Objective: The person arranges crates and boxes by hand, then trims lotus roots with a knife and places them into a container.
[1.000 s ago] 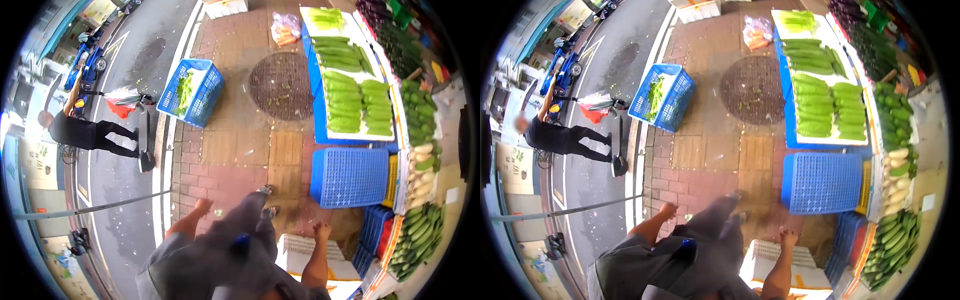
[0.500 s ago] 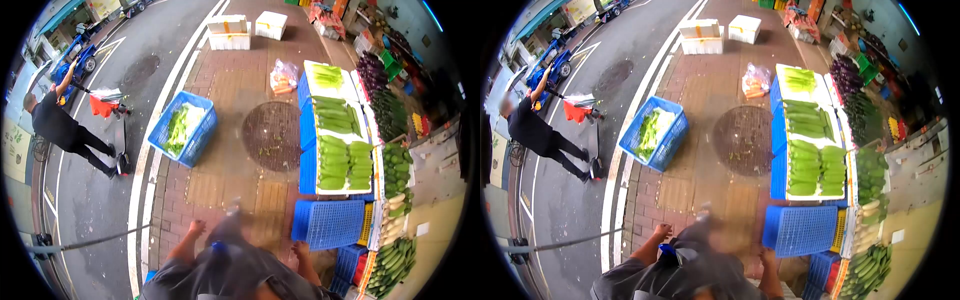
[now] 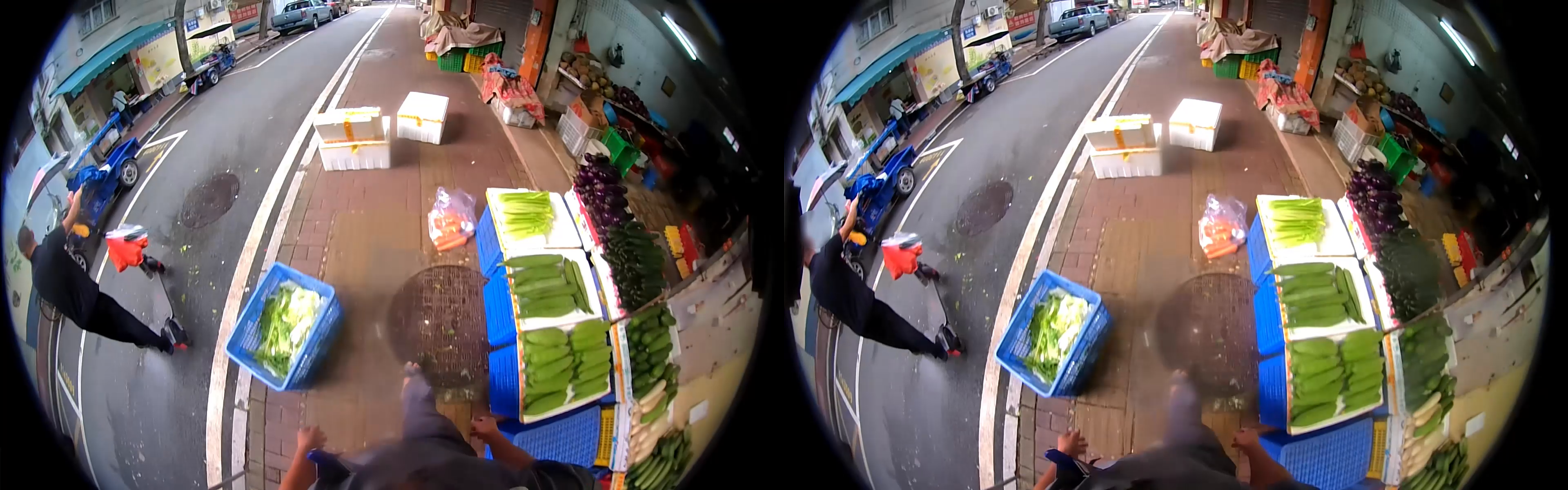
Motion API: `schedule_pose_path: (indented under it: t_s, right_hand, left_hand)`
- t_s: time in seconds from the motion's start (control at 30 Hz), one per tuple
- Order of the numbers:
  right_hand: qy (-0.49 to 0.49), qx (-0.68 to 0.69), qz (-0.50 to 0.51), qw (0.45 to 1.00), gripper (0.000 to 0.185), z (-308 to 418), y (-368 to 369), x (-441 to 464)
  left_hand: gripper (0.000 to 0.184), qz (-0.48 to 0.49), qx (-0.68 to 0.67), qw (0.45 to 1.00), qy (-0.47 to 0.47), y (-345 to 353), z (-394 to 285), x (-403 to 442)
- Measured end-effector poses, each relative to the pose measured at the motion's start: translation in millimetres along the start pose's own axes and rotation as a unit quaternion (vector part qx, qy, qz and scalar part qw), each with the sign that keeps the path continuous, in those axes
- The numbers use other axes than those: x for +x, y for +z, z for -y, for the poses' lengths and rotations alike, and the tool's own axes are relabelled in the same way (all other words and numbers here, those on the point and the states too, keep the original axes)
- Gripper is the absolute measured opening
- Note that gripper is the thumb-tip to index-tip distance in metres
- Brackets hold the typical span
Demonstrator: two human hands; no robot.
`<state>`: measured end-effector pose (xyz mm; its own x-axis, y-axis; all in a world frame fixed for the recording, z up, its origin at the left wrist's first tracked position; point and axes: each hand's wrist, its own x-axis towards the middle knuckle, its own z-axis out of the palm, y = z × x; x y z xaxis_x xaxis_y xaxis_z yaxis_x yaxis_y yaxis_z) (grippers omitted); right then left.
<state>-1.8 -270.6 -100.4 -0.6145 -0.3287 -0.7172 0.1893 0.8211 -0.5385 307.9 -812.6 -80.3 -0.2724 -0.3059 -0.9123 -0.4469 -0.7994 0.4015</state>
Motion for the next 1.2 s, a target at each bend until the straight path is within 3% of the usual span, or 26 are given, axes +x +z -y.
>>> schedule_pose_path:
  t_s: [0.07, 0.13, 0.17, 0.2, 0.23, 0.27, 0.33, 0.5, 0.57, 0.6, 0.67, 0.7, 0.73, 0.8, 0.83, 0.87, 0.9, 0.93, 1.03, 1.07, 1.1, 1.13, 1.2]
  right_hand:
    - [-0.209, -0.253, 0.068, 0.942, 0.034, -38, -16, 102]
    - [-0.092, -0.088, -0.058, 0.990, 0.028, 53, -61, 134]
    - [0.076, 0.016, -0.023, 0.997, 0.029, 93, -84, 158]
    - [-0.058, 0.195, -0.054, 0.978, 0.032, 109, -103, 185]
    - [0.023, 0.111, -0.061, 0.992, 0.027, 202, -148, 179]
    - [-0.026, 0.200, -0.095, 0.975, 0.024, 197, -156, 237]
    - [-0.010, 0.166, -0.080, 0.983, 0.022, 268, -210, 296]
    - [-0.084, 0.214, -0.099, 0.968, 0.028, 433, -292, 397]
    - [-0.097, 0.203, -0.117, 0.967, 0.027, 476, -310, 424]
    - [-0.092, 0.208, -0.108, 0.968, 0.027, 492, -320, 437]
    - [-0.079, 0.216, -0.091, 0.969, 0.028, 488, -320, 470]
    - [-0.040, 0.170, -0.087, 0.981, 0.027, 508, -330, 469]
    - [0.008, 0.118, -0.081, 0.990, 0.026, 510, -337, 454]
    - [-0.019, 0.110, 0.016, 0.994, 0.029, 441, -346, 507]
    - [0.007, 0.104, -0.025, 0.994, 0.030, 463, -356, 510]
    - [0.040, 0.098, -0.063, 0.992, 0.031, 479, -362, 505]
    - [0.045, 0.110, -0.092, 0.989, 0.031, 492, -374, 511]
    - [0.053, 0.121, -0.117, 0.984, 0.031, 503, -384, 521]
    - [0.081, 0.170, -0.110, 0.976, 0.031, 553, -414, 567]
    - [0.095, 0.190, -0.095, 0.973, 0.031, 565, -419, 581]
    - [0.099, 0.153, -0.084, 0.980, 0.030, 563, -422, 617]
    - [0.097, 0.116, -0.074, 0.986, 0.030, 563, -429, 659]
    - [0.078, 0.107, -0.028, 0.991, 0.028, 597, -456, 715]
  left_hand:
    - [0.029, -0.031, 0.012, 0.999, -0.022, 6, -3, 8]
    - [0.033, -0.057, 0.028, 0.997, -0.032, 23, -15, 13]
    - [0.035, -0.059, 0.021, 0.997, -0.035, 31, -22, 16]
    - [0.037, -0.056, 0.008, 0.998, -0.035, 43, -34, 21]
    - [0.038, -0.049, -0.014, 0.998, -0.035, 54, -44, 30]
    - [0.040, -0.034, -0.045, 0.998, -0.032, 63, -55, 41]
    - [0.044, -0.006, -0.102, 0.994, -0.030, 88, -80, 68]
    - [0.035, -0.085, -0.019, 0.996, 0.025, 213, -211, 86]
    - [0.039, -0.087, 0.028, 0.995, 0.036, 237, -257, 117]
    - [0.041, -0.077, 0.133, 0.986, 0.064, 224, -260, 173]
    - [0.044, -0.079, 0.341, 0.928, 0.125, 231, -306, 228]
    - [0.045, -0.133, 0.734, 0.640, 0.185, 251, -330, 249]
    - [0.045, -0.121, 0.734, 0.641, 0.188, 265, -367, 255]
    - [0.046, -0.101, 0.742, 0.635, 0.191, 280, -445, 257]
    - [0.047, -0.054, 0.710, 0.671, 0.207, 277, -477, 292]
    - [0.045, -0.067, 0.407, 0.903, 0.118, 302, -513, 290]
    - [0.044, -0.075, 0.040, 0.996, 0.006, 333, -561, 278]
    - [0.040, -0.123, 0.260, 0.944, 0.159, 368, -618, 252]
    - [0.028, -0.035, 0.208, 0.947, 0.242, 398, -701, 373]
    - [0.029, 0.017, -0.022, 0.986, 0.162, 429, -743, 371]
    - [0.026, -0.034, 0.014, 0.990, 0.139, 481, -801, 328]
    - [0.027, -0.042, 0.022, 0.986, 0.160, 503, -835, 342]
    - [0.040, -0.051, 0.036, 0.983, 0.170, 533, -858, 363]
